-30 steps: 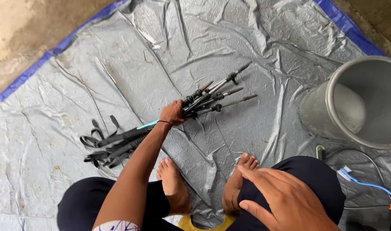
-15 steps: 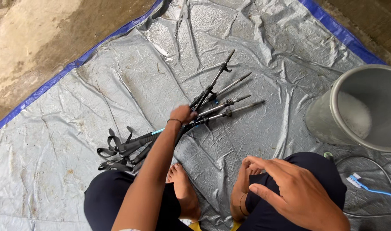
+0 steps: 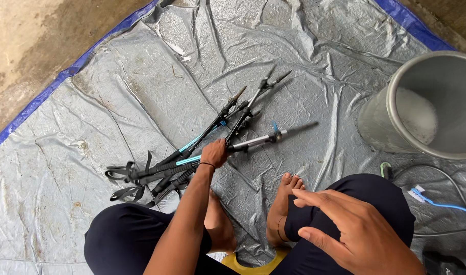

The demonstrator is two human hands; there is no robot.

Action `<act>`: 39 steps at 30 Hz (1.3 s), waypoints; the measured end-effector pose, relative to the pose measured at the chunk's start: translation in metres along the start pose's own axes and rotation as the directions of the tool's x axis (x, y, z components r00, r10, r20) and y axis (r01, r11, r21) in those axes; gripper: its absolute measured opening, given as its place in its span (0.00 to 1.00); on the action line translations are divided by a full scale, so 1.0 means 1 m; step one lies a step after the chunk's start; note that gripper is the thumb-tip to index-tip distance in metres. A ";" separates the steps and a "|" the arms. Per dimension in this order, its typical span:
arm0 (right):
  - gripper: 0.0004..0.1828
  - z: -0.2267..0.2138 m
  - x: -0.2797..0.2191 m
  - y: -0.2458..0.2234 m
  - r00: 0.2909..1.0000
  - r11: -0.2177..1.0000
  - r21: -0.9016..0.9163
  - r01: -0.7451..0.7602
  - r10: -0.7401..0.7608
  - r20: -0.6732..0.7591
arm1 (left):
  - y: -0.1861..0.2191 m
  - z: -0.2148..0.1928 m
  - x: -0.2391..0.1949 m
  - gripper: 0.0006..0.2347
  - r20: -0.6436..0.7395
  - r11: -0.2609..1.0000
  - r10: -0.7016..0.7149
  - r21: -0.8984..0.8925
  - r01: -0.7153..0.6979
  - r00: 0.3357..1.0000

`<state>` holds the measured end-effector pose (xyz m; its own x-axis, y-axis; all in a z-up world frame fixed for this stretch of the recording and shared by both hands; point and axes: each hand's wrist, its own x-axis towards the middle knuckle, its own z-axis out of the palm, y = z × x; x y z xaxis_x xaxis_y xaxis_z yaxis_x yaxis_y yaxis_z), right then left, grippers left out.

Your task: The person disassembles a hiking pole by hand, removing the tip and inner shaft. They then use a power drill to remove a screw from the pole's mechanism. Finally, the person scrubs the pole's metal shaft with a green brush, dipping it into a bucket of soapy water to clean it.

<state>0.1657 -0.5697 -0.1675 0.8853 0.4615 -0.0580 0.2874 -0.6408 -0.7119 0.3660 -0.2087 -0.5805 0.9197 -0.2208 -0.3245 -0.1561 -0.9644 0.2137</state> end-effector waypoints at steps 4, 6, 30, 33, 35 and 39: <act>0.29 0.000 0.002 0.011 0.999 1.000 -0.025 0.003 -0.004 -0.049 | -0.024 -0.028 0.022 0.17 -0.086 0.995 0.100 0.029 -0.098 0.991; 0.28 -0.001 0.003 0.014 0.999 1.000 -0.022 -0.015 0.014 -0.043 | -0.030 -0.051 0.034 0.18 -0.096 0.995 0.098 0.013 -0.097 0.991; 0.35 -0.042 0.248 0.006 0.850 0.862 -0.504 -0.058 0.307 0.428 | 0.036 0.030 0.047 0.25 -0.030 0.967 -0.161 -0.204 0.152 0.986; 0.34 -0.002 0.302 0.063 0.882 0.837 -0.544 -0.054 0.295 0.368 | 0.049 -0.013 0.030 0.27 -0.045 0.954 -0.078 -0.295 0.061 0.996; 0.29 0.033 0.332 0.115 0.893 0.764 -0.640 -0.078 0.339 0.296 | 0.064 -0.062 0.019 0.29 -0.113 0.913 -0.183 -0.388 0.126 0.977; 0.31 0.051 0.331 0.143 0.874 0.741 -0.657 -0.137 0.403 0.272 | 0.067 -0.114 0.036 0.33 -0.233 0.820 -0.203 -0.571 0.035 0.951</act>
<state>0.4813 -0.4770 -0.3243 0.7897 0.3123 -0.5280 0.3321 -0.9413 -0.0601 0.4298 -0.2647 -0.4730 0.9903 0.0203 -0.1371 0.1102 -0.7155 0.6899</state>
